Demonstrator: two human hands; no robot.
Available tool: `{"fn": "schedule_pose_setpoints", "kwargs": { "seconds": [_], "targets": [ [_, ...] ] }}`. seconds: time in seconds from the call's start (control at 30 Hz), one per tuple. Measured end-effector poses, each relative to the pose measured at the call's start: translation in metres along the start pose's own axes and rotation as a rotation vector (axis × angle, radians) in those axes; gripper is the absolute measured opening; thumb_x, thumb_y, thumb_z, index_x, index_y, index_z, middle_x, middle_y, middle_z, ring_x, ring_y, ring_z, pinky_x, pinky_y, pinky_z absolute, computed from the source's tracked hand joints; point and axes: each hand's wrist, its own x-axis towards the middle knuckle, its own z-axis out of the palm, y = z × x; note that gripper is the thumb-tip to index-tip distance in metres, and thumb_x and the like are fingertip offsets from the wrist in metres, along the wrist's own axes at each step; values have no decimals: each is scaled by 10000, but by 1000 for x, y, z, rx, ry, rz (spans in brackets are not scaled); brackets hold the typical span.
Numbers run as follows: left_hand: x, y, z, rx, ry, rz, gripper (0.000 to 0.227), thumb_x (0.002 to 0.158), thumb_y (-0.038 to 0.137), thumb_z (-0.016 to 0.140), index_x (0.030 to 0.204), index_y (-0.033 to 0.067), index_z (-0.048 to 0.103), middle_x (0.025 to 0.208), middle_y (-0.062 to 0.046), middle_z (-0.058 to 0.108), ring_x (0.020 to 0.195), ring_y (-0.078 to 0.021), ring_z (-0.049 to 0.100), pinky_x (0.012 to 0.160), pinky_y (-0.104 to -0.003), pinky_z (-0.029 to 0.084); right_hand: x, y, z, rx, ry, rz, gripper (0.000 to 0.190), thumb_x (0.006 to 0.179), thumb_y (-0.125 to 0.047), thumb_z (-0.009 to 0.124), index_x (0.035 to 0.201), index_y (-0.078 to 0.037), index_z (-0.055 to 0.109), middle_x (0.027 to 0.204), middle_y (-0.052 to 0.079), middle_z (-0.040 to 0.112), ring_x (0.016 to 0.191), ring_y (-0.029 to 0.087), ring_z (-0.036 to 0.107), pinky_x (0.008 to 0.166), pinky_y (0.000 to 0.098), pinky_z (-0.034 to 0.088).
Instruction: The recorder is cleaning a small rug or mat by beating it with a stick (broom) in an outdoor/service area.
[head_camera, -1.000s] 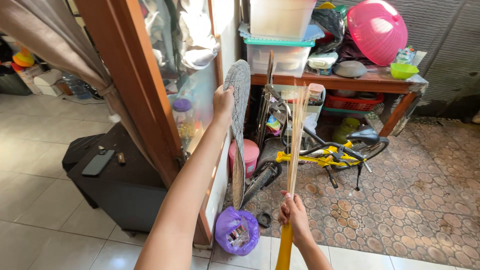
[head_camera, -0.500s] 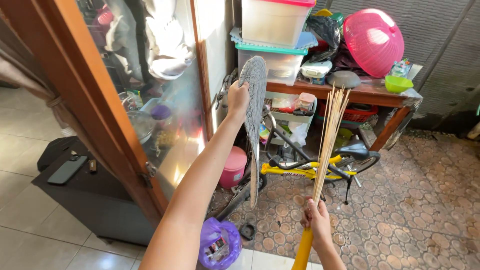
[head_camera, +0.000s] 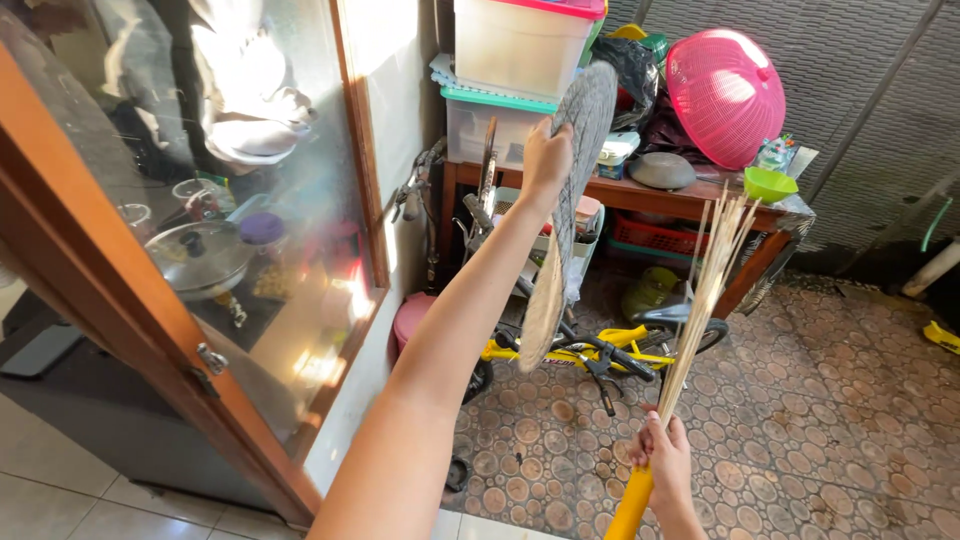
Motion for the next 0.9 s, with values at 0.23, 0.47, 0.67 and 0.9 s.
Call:
{"fn": "schedule_pose_setpoints", "kwargs": {
  "seconds": [0.23, 0.47, 0.67, 0.9],
  "targets": [
    [-16, -64, -57, -231, 238, -264, 457, 982, 222, 563, 1384, 5, 545, 1402, -140, 520, 1228, -240, 552, 1050, -376, 426, 28, 8, -36, 34, 27, 44, 176, 1039, -173, 508, 1169, -58, 536, 637, -23, 336, 453, 93, 352, 436, 288, 337],
    [-140, -290, -139, -55, 825, -473, 373, 990, 225, 485, 1197, -63, 602, 1195, -238, 656, 1051, -366, 636, 915, -460, 513, 31, 44, -49, -22, -9, 209, 192, 1016, -169, 513, 1181, -77, 548, 624, -4, 348, 428, 114, 353, 417, 303, 329],
    [-280, -365, -168, 194, 823, -803, 462, 1030, 252, 498, 1409, -12, 489, 1369, -296, 555, 1199, -425, 586, 1012, -467, 471, 51, 101, -75, -180, -105, 280, 274, 994, -165, 538, 1248, -64, 555, 639, 18, 404, 403, 126, 374, 396, 299, 332],
    [-325, -368, -193, 167, 664, -942, 471, 968, 227, 625, 1369, 37, 466, 1296, -201, 613, 1131, -329, 610, 972, -413, 473, 52, 88, -23, -654, -56, 249, 469, 1001, -310, 578, 1440, -188, 465, 629, 75, 583, 441, 172, 512, 434, 330, 428]
  ]
}}
